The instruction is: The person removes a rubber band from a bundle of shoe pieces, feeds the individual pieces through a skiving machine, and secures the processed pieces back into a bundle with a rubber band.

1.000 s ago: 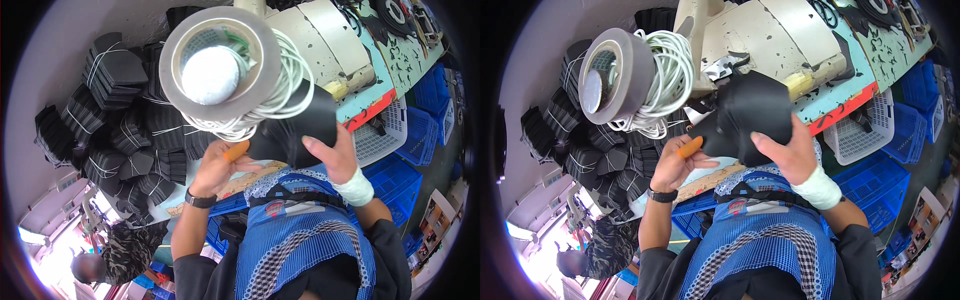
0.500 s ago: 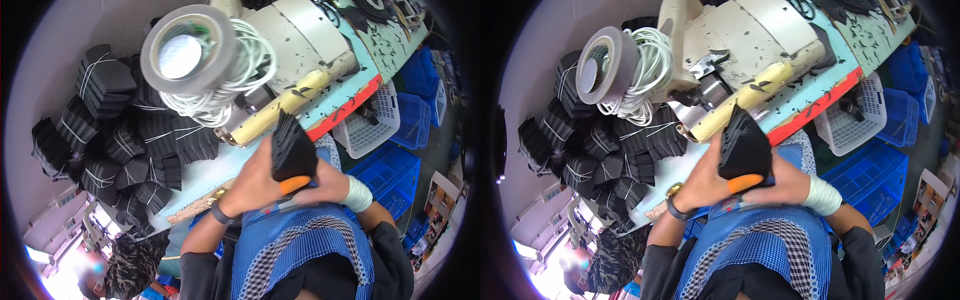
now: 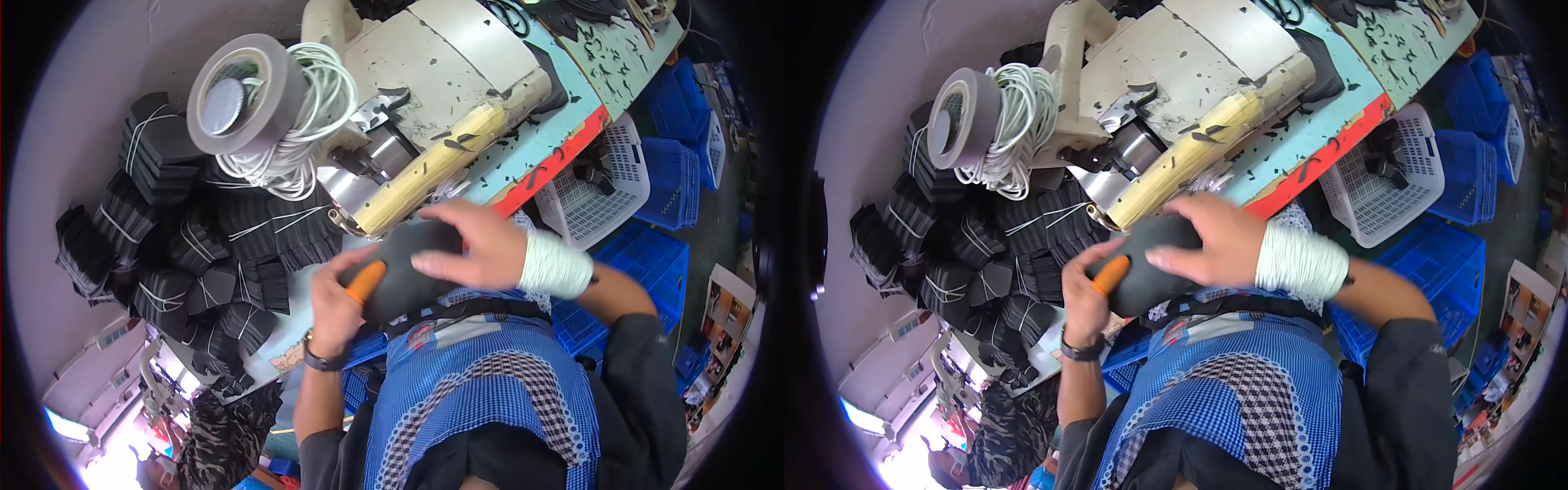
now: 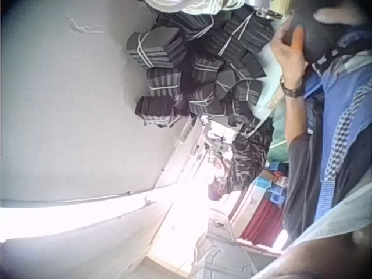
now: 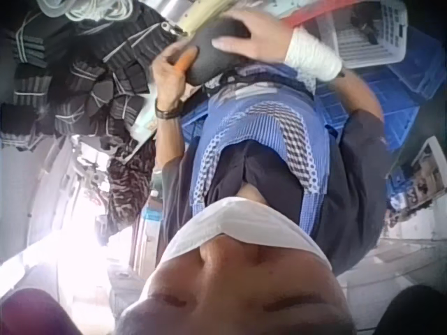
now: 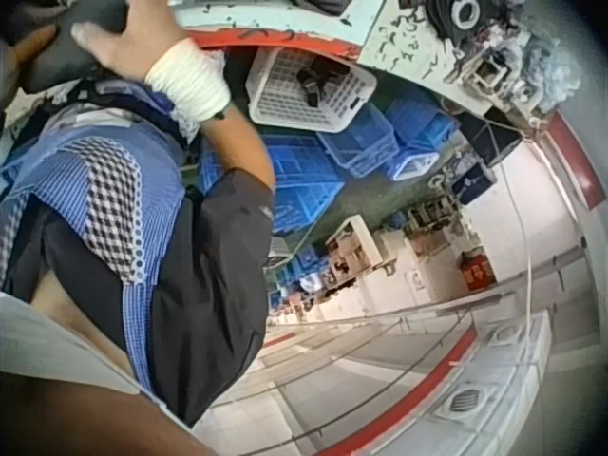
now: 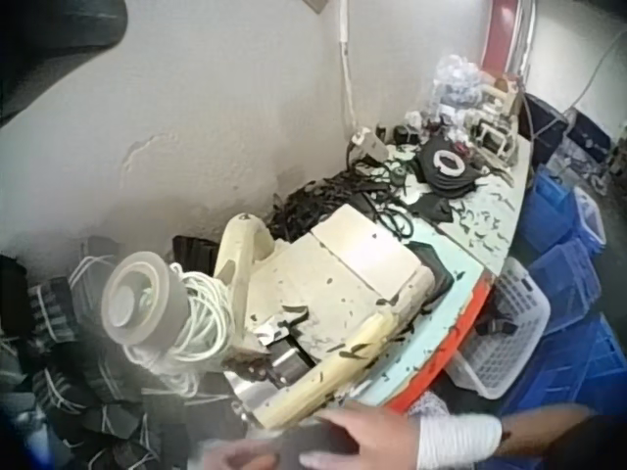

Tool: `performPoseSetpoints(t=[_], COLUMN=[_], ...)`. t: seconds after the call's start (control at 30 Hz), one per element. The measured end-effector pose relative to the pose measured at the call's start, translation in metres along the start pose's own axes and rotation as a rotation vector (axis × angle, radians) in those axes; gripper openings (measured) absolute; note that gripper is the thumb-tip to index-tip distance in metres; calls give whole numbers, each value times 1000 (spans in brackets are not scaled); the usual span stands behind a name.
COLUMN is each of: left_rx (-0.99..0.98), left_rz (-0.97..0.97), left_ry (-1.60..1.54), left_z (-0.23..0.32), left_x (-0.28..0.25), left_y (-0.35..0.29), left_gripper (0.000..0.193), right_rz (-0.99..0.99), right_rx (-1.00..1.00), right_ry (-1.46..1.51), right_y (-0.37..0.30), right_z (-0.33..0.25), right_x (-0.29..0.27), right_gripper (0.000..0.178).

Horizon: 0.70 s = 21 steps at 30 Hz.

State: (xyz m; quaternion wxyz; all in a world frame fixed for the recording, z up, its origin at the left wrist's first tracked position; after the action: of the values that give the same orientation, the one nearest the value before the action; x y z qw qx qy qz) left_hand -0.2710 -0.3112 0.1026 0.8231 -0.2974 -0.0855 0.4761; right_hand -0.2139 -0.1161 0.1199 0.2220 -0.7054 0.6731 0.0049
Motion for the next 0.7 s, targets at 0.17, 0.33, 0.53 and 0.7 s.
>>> performPoseSetpoints(t=[0.17, 0.33, 0.53, 0.7], left_rx=[62, 116, 313, 470], left_rz=[-51, -160, -313, -355], left_ry=[136, 130, 346, 632], left_z=[0, 31, 22, 26], left_x=[-28, -32, -59, -26], left_y=[47, 71, 94, 94], left_gripper=[21, 18, 42, 31], right_rz=[499, 12, -244, 15], right_rx=[-877, -865, -265, -577], right_ry=[-509, -736, 19, -363], right_y=[125, 105, 63, 102], right_z=[-39, 7, -1, -9], right_x=[-55, -28, -69, -49], right_gripper=[24, 35, 20, 29])
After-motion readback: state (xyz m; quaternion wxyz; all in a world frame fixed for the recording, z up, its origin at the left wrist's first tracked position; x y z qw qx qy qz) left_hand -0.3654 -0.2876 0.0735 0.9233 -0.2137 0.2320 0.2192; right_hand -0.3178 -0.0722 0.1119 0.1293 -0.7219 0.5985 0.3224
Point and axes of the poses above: each hand's wrist, its own y-axis towards the middle knuckle, its own x-axis out of the palm, z = x × y, the point moved 6 cm from there along y, towards the middle knuckle, and after that the axes turned 6 degrees about z, right-handed, at the moved point
